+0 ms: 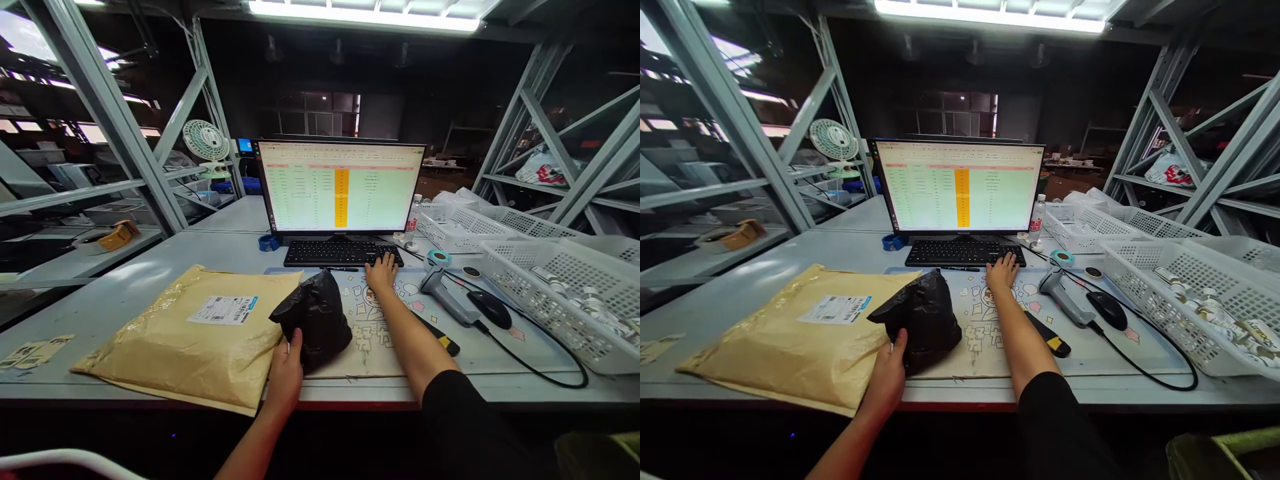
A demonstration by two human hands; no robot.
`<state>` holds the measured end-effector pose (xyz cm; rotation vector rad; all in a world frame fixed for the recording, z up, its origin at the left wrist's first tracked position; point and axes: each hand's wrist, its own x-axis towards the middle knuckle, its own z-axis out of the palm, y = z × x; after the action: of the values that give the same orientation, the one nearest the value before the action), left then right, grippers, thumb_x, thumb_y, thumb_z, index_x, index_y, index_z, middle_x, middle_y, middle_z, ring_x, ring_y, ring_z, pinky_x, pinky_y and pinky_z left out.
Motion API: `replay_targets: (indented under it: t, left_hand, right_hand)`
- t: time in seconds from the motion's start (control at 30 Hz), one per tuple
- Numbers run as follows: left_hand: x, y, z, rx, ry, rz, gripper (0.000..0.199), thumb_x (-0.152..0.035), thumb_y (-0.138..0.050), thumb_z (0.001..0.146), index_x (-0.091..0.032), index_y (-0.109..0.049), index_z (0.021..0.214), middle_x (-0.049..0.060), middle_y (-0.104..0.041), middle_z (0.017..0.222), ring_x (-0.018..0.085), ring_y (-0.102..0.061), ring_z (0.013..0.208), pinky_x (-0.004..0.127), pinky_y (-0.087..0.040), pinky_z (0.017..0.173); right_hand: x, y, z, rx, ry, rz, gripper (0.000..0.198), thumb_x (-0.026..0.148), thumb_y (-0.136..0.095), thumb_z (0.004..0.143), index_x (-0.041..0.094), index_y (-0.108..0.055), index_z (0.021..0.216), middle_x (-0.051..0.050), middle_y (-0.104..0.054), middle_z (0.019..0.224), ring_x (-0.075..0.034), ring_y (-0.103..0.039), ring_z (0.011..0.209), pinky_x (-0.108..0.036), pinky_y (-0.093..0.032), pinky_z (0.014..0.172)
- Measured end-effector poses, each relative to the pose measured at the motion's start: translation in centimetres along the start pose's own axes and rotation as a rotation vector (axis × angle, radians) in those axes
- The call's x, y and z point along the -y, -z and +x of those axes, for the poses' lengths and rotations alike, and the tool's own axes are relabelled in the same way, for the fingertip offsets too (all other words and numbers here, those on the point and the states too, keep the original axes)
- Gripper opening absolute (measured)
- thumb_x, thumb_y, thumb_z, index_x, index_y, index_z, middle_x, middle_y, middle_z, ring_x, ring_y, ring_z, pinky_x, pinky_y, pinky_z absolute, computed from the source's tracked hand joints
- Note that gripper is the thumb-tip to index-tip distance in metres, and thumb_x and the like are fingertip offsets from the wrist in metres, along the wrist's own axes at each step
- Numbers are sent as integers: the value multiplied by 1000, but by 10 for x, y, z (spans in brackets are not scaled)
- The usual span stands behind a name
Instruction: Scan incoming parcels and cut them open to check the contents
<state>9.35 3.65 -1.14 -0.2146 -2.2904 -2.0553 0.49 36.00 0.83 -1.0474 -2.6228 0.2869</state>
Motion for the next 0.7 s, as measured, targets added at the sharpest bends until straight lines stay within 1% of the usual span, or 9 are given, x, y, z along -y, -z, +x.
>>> replay_targets:
  t: [0.07,0.13,0.2,0.27,0.37,0.47,0.57,0.63,0.7]
  left_hand:
    - [1,-1,-1,-14,30,8,52,-63,-55,100,-17,-74,115,17,-74,128,34,-61,137,47,-45,121]
    - [2,-1,-2,1,46,12,53,-62,-54,100,-16,-74,118,18,-73,133,35,-58,141,48,-46,121]
    - [2,-1,-1,46,46,13,55,-62,-53,99,-15,-75,117,18,-73,134,36,-58,142,50,-45,121]
    - [3,-1,0,78,31,5,56,-62,-52,99,-15,-75,118,18,-74,133,36,-58,141,53,-41,124]
    - [4,-2,2,106,-15,-16,55,-60,-49,102,-16,-75,122,17,-74,134,35,-59,141,53,-38,127]
    - [4,-3,3,112,-88,-30,56,-57,-47,105,-16,-69,136,16,-68,146,31,-52,150,48,-36,129]
    - [5,-2,5,126,-146,9,62,-56,-56,101,-16,-60,148,15,-61,155,30,-47,154,48,-33,131]
    - [5,-2,6,137,-140,51,68,-56,-68,93,-17,-59,147,16,-63,152,32,-50,151,50,-35,129]
    - [3,-2,7,126,-139,64,70,-56,-76,87,-19,-61,144,16,-65,149,34,-52,149,51,-36,128]
  right_hand:
    - [0,-3,3,5,10,-19,69,45,-36,109,0,-42,161,-24,-13,178,-36,-6,166,-54,-12,132]
    - [0,-5,6,16,27,-33,71,47,-37,108,4,-38,165,-22,-11,179,-36,-4,166,-56,-11,131]
    - [0,-3,8,41,55,-47,69,48,-40,108,11,-38,166,-17,-11,180,-37,-3,166,-58,-10,131]
    - [-1,1,10,72,89,-64,67,49,-44,107,16,-44,164,-13,-13,181,-37,-1,167,-60,-8,131]
    - [2,11,6,107,111,-85,66,46,-48,106,15,-45,164,-16,-13,180,-39,-1,166,-64,-10,130]
    - [8,26,-12,127,164,-84,69,39,-51,104,14,-37,167,-20,-19,178,-40,-14,165,-63,-19,128]
    - [2,48,-43,144,292,-59,65,38,-55,102,17,-46,163,-18,-45,167,-33,-40,155,-47,-33,124]
    - [-20,63,-69,166,350,-40,59,45,-54,103,19,-54,157,-17,-62,152,-31,-57,140,-41,-44,114]
    - [-56,75,-95,162,373,-44,57,51,-54,103,21,-59,151,-16,-69,140,-32,-65,127,-41,-50,102]
